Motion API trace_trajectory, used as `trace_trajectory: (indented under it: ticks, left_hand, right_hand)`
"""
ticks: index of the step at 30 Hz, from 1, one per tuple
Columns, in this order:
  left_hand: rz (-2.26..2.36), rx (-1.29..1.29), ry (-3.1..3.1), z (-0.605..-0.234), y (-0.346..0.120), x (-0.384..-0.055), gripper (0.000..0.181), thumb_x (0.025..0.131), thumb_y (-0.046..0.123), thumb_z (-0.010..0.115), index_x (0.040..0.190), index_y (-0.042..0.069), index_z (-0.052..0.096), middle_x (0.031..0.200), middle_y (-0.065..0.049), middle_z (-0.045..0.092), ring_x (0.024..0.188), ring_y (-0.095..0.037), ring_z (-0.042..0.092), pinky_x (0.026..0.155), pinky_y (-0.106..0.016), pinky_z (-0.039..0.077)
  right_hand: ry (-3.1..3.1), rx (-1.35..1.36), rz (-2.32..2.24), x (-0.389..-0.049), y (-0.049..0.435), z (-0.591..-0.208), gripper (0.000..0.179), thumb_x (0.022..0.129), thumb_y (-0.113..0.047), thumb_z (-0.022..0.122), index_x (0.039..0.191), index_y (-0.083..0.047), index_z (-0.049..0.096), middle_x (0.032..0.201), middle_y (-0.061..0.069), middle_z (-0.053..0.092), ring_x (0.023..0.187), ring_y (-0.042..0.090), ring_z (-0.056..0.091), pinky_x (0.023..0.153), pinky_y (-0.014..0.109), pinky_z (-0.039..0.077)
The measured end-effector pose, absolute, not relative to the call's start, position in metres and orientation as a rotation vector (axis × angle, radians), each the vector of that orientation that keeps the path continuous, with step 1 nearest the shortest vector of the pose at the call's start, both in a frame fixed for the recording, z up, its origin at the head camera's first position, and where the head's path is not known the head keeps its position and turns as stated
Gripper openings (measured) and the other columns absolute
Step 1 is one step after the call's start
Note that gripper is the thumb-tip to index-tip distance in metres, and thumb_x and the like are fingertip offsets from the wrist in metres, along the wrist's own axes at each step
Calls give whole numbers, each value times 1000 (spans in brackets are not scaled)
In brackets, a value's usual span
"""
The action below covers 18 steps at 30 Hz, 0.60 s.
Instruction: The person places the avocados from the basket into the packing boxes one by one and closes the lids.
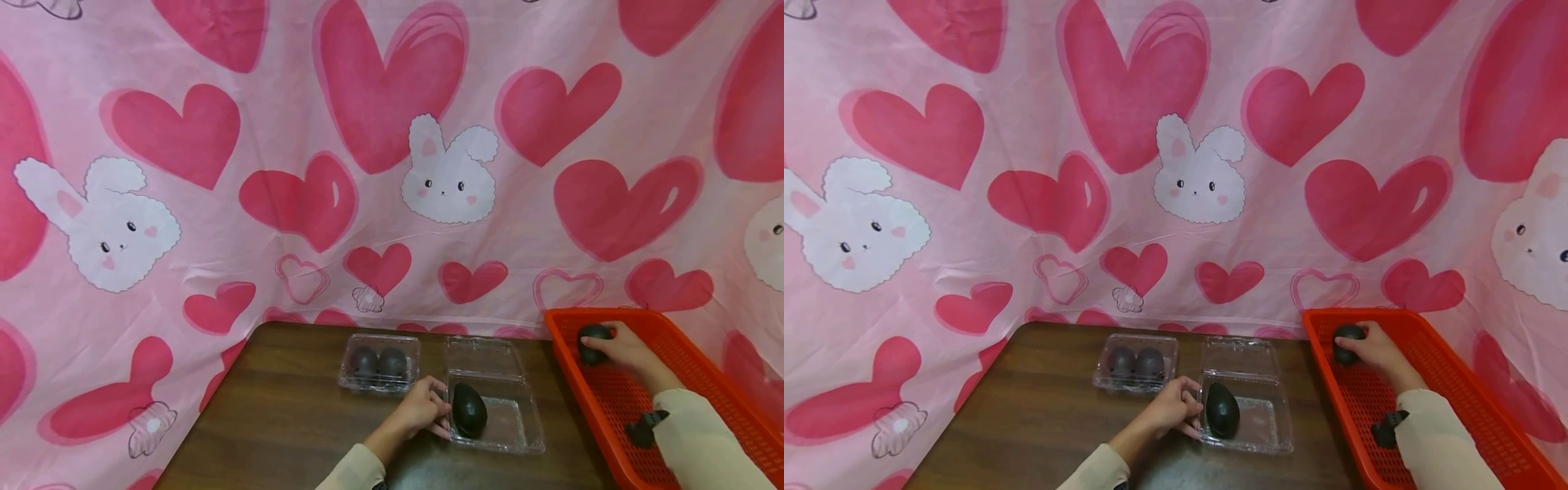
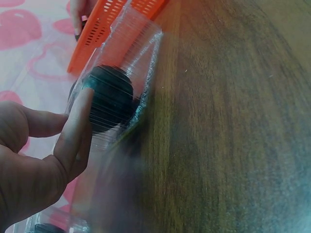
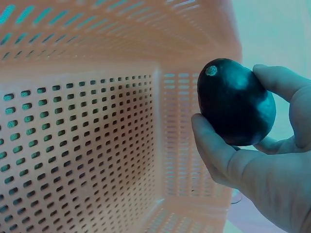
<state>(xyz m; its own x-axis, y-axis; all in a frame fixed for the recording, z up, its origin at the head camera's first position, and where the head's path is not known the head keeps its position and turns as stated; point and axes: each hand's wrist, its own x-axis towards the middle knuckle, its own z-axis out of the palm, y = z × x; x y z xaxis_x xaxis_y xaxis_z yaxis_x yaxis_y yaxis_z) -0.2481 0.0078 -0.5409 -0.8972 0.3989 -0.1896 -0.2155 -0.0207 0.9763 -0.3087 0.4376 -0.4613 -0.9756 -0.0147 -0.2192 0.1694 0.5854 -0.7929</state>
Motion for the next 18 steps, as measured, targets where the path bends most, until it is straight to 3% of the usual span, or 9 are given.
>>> trace_trajectory:
  ticks: [8, 18]
  left_hand:
    - [1965, 184, 1849, -542, 10, -248, 33, 92, -17, 57, 120, -4, 47, 75, -10, 59, 51, -18, 60, 52, -40, 66]
    - [1956, 185, 1855, -540, 8, -248, 34, 91, -17, 57, 121, -5, 46, 79, -12, 60, 52, -17, 60, 53, -40, 67]
  right_hand:
    - [2723, 48, -1302, -299, 426, -447, 87, 105, -32, 60, 148, 22, 8, 139, 47, 30, 113, 50, 55, 88, 46, 66]
    - [2844, 23, -1153, -288, 407, -435, 91, 101, -43, 64, 149, 19, 16, 139, 46, 39, 113, 52, 55, 96, 60, 61]
